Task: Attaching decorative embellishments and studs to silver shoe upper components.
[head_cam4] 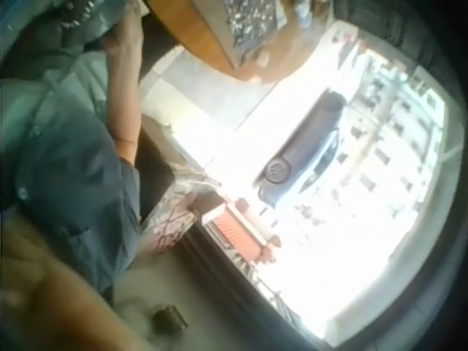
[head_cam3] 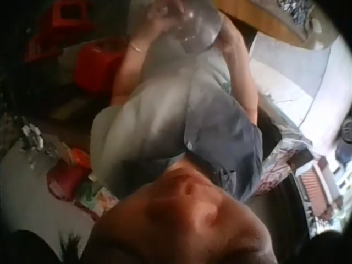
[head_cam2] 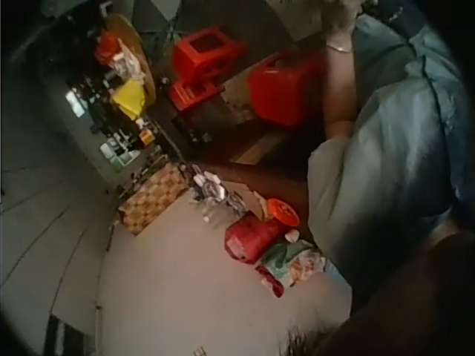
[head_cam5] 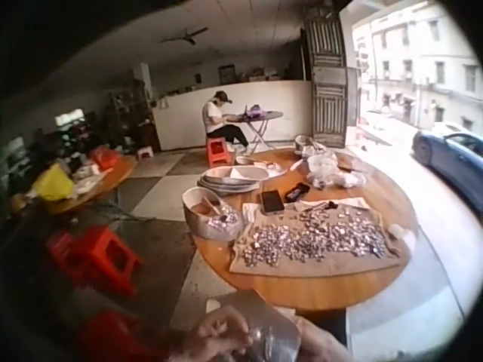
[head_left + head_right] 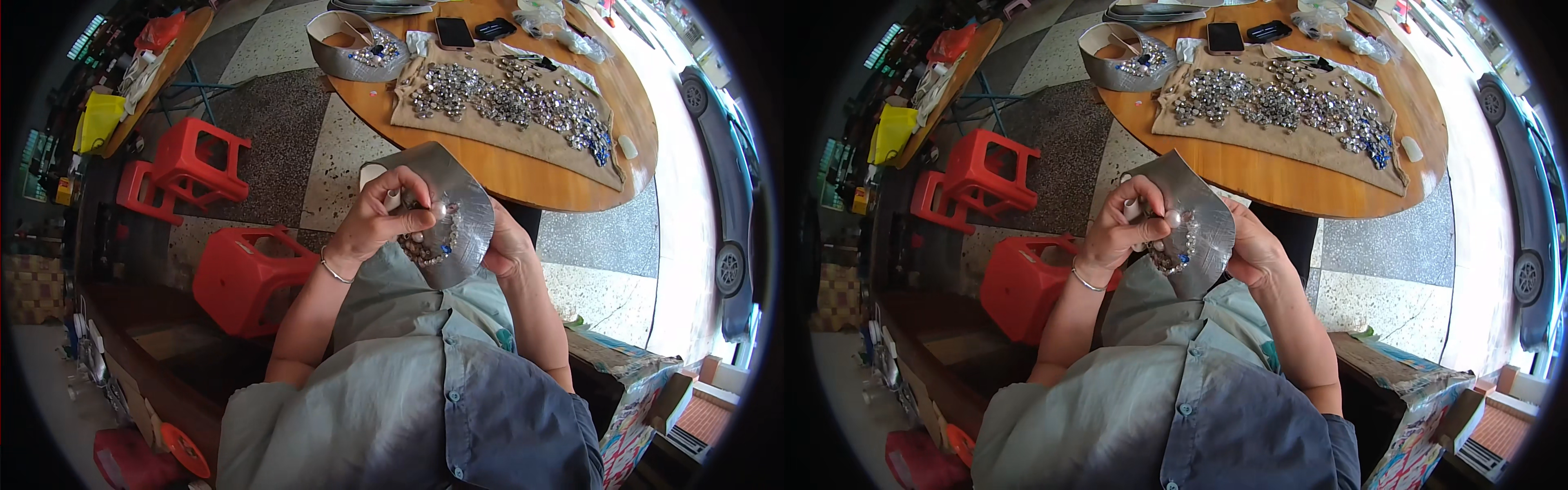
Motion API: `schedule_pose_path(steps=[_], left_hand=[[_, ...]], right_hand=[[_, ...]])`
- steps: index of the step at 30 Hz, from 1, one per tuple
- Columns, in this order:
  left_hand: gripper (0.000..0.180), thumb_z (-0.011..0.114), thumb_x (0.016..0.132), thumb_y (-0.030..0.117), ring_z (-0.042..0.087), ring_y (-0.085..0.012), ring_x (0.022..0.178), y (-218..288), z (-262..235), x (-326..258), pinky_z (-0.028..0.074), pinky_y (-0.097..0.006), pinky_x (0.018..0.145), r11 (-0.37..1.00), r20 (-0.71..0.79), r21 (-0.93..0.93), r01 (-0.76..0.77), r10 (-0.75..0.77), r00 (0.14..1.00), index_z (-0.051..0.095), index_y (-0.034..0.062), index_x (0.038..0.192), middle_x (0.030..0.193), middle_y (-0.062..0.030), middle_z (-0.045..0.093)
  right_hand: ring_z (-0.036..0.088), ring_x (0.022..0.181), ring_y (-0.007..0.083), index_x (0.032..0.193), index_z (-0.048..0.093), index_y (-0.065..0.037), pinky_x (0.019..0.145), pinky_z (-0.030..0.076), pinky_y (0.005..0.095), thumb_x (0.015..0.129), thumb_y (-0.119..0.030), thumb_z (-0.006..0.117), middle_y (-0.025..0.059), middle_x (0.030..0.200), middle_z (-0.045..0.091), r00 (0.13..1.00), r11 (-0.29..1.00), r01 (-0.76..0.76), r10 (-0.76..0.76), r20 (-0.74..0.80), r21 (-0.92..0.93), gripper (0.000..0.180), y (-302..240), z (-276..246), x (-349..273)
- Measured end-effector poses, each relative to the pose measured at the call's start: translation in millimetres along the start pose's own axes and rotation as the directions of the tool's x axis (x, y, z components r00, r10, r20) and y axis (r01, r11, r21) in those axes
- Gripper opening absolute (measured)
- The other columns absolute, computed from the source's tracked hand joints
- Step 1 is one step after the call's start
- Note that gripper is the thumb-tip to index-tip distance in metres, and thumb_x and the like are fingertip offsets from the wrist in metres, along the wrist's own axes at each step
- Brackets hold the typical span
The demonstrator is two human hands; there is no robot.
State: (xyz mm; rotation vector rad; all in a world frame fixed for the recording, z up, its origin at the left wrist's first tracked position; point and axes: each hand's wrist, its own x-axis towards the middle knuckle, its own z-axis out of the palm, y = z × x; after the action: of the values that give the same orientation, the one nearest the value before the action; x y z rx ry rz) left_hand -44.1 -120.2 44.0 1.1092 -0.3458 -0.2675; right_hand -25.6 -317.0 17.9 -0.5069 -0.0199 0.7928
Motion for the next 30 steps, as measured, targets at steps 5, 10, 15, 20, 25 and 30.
schedule_pose_path(steps=[5,10,15,20,25,30], left_hand=[[0.025,0.072,0.074,0.002,0.052,-0.0068,0.071,1,7,-1,0.044,-0.02,0.056,1.0,-0.072,-0.012,0.025,-0.026,0.997,0.05,0.0079,0.084,0.081,-0.0004,0.053],[0.025,0.072,0.074,0.001,0.052,-0.0069,0.07,-1,3,-4,0.044,-0.02,0.056,0.999,-0.119,-0.029,-0.034,0.031,0.992,0.05,0.0077,0.084,0.08,0.0001,0.053],[0.025,0.072,0.074,0.0,0.053,-0.0072,0.068,-3,8,-6,0.044,-0.02,0.056,1.0,-0.079,-0.012,0.011,-0.012,0.997,0.05,0.0079,0.082,0.08,-0.0011,0.055],[0.023,0.07,0.074,-0.004,0.053,-0.0072,0.075,-17,-6,-5,0.044,-0.019,0.065,0.998,-0.062,-0.03,-0.061,0.059,0.996,0.05,0.0073,0.075,0.081,-0.0007,0.055],[0.02,0.069,0.075,-0.003,0.054,-0.0053,0.075,-22,-5,-1,0.044,-0.019,0.066,0.957,-0.079,-0.24,-0.162,0.147,0.986,0.053,0.0077,0.08,0.081,-0.0011,0.059],[0.016,0.067,0.078,-0.002,0.055,-0.0054,0.078,-16,0,1,0.044,-0.019,0.069,0.99,-0.154,0.045,-0.131,0.136,0.979,0.056,0.0073,0.086,0.086,-0.0013,0.061]], right_hand=[[0.064,0.088,0.0199,0.109,0.057,0.003,0.079,0.054,0.0332,0.087,-0.016,0.057,0.0136,0.101,0.064,0.992,0.992,0.123,-0.123,-0.017,0.009,0.029,4,18,-5],[0.064,0.087,0.0189,0.11,0.056,0.002,0.078,0.054,0.0318,0.087,-0.013,0.056,0.0123,0.102,0.063,0.994,0.994,-0.005,0.017,-0.106,0.106,0.027,12,6,-6],[0.065,0.081,0.0178,0.11,0.056,0.0,0.074,0.055,0.0301,0.088,-0.012,0.055,0.0094,0.097,0.064,0.986,0.999,-0.001,0.01,-0.169,0.053,0.025,12,20,-12],[0.064,0.08,0.0144,0.109,0.057,-0.002,0.071,0.054,0.027,0.088,-0.008,0.053,0.008,0.096,0.065,0.92,0.889,0.379,-0.392,0.002,-0.258,0.021,14,16,6],[0.065,0.082,0.0158,0.112,0.056,-0.001,0.072,0.055,0.0282,0.09,-0.009,0.052,0.0096,0.098,0.064,0.952,0.949,0.301,-0.292,0.097,-0.095,0.024,15,34,9],[0.064,0.078,0.0124,0.105,0.055,-0.001,0.07,0.054,0.0255,0.089,-0.005,0.053,0.0075,0.092,0.064,0.926,0.931,0.347,-0.359,-0.116,-0.109,0.017,17,52,-2]])
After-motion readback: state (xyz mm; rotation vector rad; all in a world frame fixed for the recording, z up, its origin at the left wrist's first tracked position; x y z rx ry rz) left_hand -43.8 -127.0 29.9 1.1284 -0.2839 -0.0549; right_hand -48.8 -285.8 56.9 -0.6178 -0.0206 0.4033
